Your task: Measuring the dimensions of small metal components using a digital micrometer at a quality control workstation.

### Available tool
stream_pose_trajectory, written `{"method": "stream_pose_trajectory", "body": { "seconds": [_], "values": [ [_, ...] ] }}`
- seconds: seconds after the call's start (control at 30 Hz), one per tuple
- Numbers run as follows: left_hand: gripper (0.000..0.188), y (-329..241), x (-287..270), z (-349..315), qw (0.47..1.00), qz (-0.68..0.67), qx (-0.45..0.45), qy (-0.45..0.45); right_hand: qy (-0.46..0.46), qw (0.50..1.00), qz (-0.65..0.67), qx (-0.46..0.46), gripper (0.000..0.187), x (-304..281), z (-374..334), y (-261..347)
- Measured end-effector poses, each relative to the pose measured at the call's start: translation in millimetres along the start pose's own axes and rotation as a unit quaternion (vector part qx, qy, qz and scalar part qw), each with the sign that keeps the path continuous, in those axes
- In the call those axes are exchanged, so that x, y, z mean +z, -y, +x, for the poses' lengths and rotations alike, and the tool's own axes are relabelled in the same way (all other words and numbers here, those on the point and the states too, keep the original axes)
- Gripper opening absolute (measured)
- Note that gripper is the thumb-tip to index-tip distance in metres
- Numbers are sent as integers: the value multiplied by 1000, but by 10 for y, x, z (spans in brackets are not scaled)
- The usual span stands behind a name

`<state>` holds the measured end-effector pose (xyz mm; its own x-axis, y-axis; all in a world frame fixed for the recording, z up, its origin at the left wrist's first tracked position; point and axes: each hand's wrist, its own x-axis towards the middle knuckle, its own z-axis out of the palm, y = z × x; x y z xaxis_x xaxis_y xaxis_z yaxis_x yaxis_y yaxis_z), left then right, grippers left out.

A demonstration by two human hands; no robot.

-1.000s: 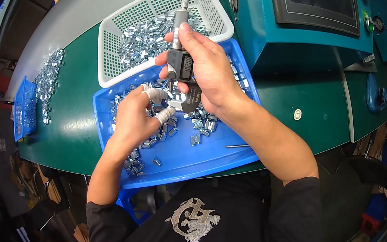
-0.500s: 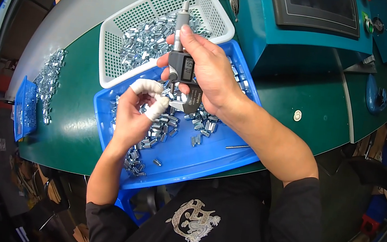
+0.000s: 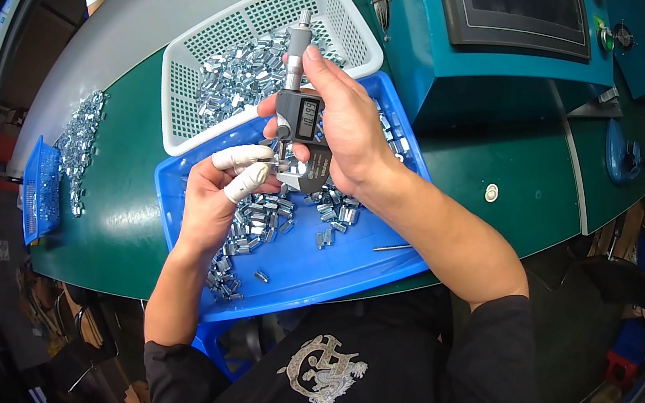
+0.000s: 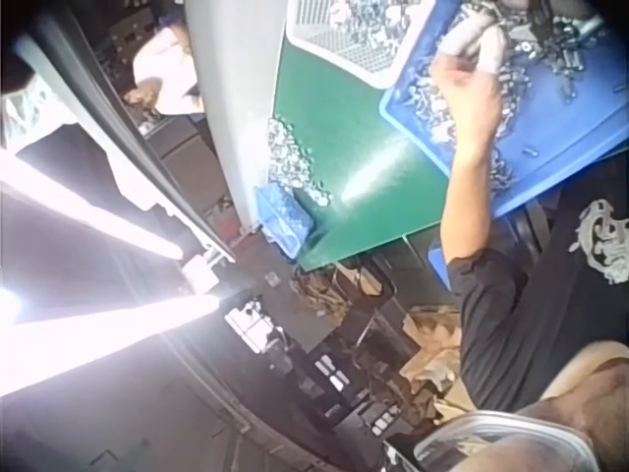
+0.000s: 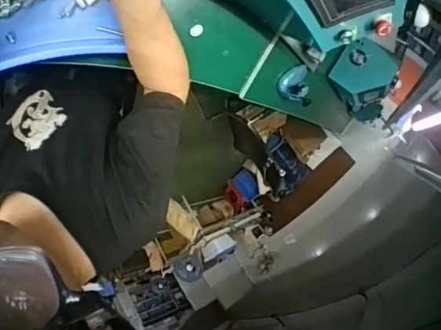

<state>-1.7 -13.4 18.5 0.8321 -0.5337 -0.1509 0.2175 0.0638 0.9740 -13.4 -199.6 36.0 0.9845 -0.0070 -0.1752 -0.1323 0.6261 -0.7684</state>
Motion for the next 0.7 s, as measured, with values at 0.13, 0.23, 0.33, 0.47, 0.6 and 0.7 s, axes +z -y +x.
{"method": "stream_pose_trajectory", "body": {
  "seconds": [0.13,0.23,0.33,0.47,0.6,0.7],
  "values": [
    [24,-9,16,-10,1000,0,3,3,20,1000,13,-4,51,-20,8,-18],
    [25,-10,14,-10,1000,-8,9,6,30,999,27,-10,46,-31,17,-31],
    [25,1,29,-5,1000,-6,10,7,18,999,25,-11,39,-38,15,-31],
    [25,-8,30,-14,1000,-10,7,7,2,1000,13,-11,34,-3,0,-15],
    [24,-4,30,-9,1000,-9,4,3,-2,1000,12,-11,34,-6,-3,-13],
    [24,4,13,-12,1000,0,6,1,-4,1000,18,-8,35,-3,-3,-13]
  ]
}}
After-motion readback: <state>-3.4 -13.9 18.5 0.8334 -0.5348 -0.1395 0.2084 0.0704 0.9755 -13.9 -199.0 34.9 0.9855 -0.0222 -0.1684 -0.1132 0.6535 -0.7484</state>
